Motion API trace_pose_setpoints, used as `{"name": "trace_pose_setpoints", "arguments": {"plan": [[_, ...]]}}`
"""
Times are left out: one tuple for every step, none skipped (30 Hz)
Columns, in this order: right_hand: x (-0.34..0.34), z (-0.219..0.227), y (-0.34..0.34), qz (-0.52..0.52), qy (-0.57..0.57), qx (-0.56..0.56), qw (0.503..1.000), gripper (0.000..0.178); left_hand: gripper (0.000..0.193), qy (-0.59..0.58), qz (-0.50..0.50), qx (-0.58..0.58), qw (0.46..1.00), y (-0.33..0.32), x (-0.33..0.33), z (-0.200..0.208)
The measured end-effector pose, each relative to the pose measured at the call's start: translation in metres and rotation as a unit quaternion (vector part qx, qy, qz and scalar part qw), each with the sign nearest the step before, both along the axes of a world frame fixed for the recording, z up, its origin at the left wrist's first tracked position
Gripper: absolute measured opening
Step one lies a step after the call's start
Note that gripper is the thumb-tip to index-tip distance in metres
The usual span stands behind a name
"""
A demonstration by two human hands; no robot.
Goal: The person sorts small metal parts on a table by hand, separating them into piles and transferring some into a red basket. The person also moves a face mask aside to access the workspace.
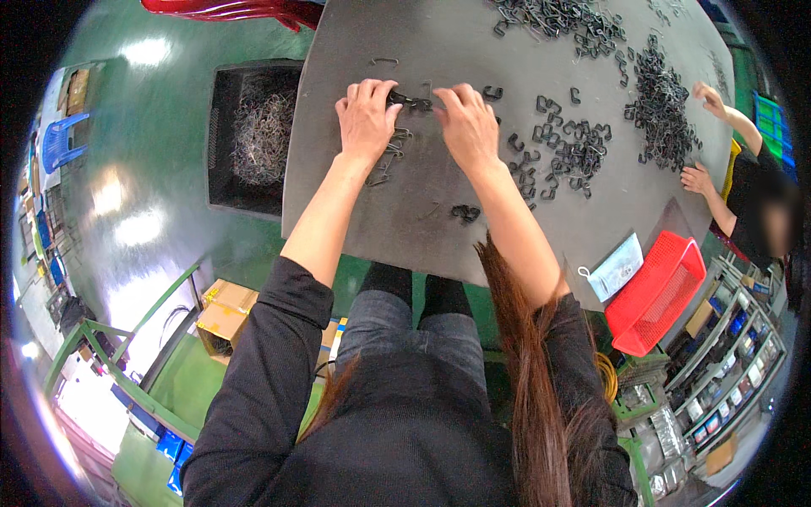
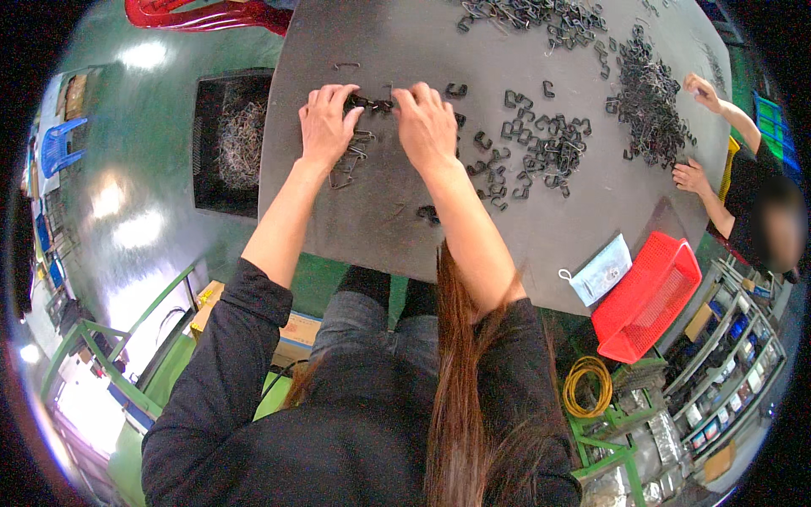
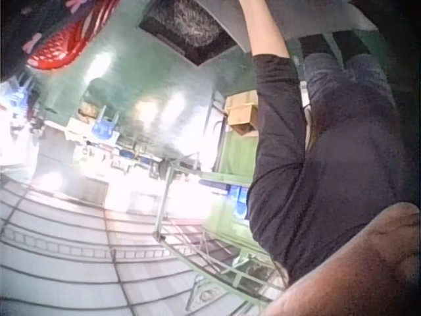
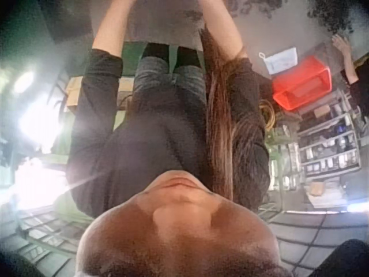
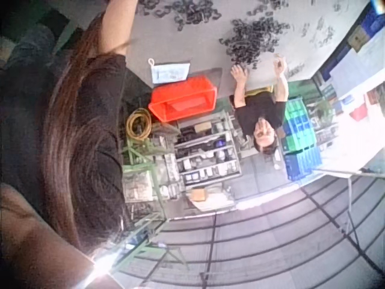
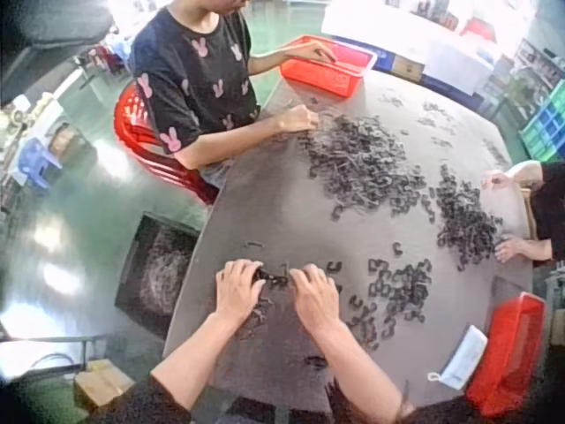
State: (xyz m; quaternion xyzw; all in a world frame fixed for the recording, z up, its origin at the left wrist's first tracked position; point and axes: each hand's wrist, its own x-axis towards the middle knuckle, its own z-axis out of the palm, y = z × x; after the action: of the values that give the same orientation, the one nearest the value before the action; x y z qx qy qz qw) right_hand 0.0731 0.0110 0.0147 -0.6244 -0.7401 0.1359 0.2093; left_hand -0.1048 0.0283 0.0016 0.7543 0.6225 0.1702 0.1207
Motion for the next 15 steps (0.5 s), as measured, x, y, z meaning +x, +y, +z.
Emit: {"name": "trace_pose_setpoints", "arguments": {"plan": [[-0.007,-0.002,0.009,0.0,-0.027,-0.037,0.999,0.024,0.03,0.022,-0.015,-0.044,0.999,0.008,0.002,0.008],[-0.011,-0.003,0.015,-0.001,-0.054,-0.075,0.996,0.021,0.028,0.045,-0.029,-0.088,0.995,0.013,0.003,0.012],[-0.013,-0.004,0.018,0.001,-0.068,-0.094,0.993,0.02,0.024,0.035,-0.044,-0.071,0.996,0.018,0.001,0.012],[-0.014,-0.005,0.02,0.003,-0.081,-0.112,0.99,0.018,0.024,-0.021,-0.034,-0.125,0.991,0.019,-0.003,0.012],[-0.014,-0.006,0.021,0.004,-0.095,-0.131,0.987,0.016,0.024,-0.077,-0.023,-0.179,0.981,0.021,-0.007,0.013],[-0.014,0.0,0.021,-0.012,-0.048,-0.173,0.984,0.016,0.024,-0.132,-0.008,-0.233,0.963,0.021,-0.013,0.014],[-0.012,0.009,0.02,-0.028,-0.001,-0.214,0.976,0.015,0.019,-0.203,0.001,-0.206,0.957,0.018,-0.018,0.016],[-0.011,0.013,0.02,-0.043,0.046,-0.255,0.965,0.015,0.018,-0.279,0.039,-0.251,0.926,0.018,-0.024,0.017],[-0.009,0.014,0.02,-0.044,0.046,-0.251,0.966,0.017,0.018,-0.353,0.073,-0.294,0.885,0.02,-0.026,0.023],[-0.008,0.015,0.02,-0.045,0.047,-0.247,0.967,0.019,0.017,-0.424,0.107,-0.334,0.835,0.02,-0.029,0.026],[-0.008,0.015,0.02,-0.045,0.048,-0.243,0.968,0.021,0.017,-0.414,0.126,-0.354,0.829,0.018,-0.033,0.022],[-0.01,0.013,0.021,-0.045,0.058,-0.234,0.969,0.023,0.018,-0.415,0.132,-0.368,0.822,0.019,-0.034,0.022],[-0.015,0.011,0.022,-0.045,0.068,-0.226,0.971,0.024,0.019,-0.416,0.137,-0.382,0.814,0.019,-0.036,0.023],[-0.02,0.008,0.024,-0.044,0.078,-0.217,0.972,0.026,0.02,-0.417,0.143,-0.395,0.806,0.019,-0.036,0.024],[-0.026,0.01,0.026,-0.044,0.081,-0.212,0.973,0.027,0.023,-0.436,0.183,-0.397,0.787,0.018,-0.038,0.026]]}}
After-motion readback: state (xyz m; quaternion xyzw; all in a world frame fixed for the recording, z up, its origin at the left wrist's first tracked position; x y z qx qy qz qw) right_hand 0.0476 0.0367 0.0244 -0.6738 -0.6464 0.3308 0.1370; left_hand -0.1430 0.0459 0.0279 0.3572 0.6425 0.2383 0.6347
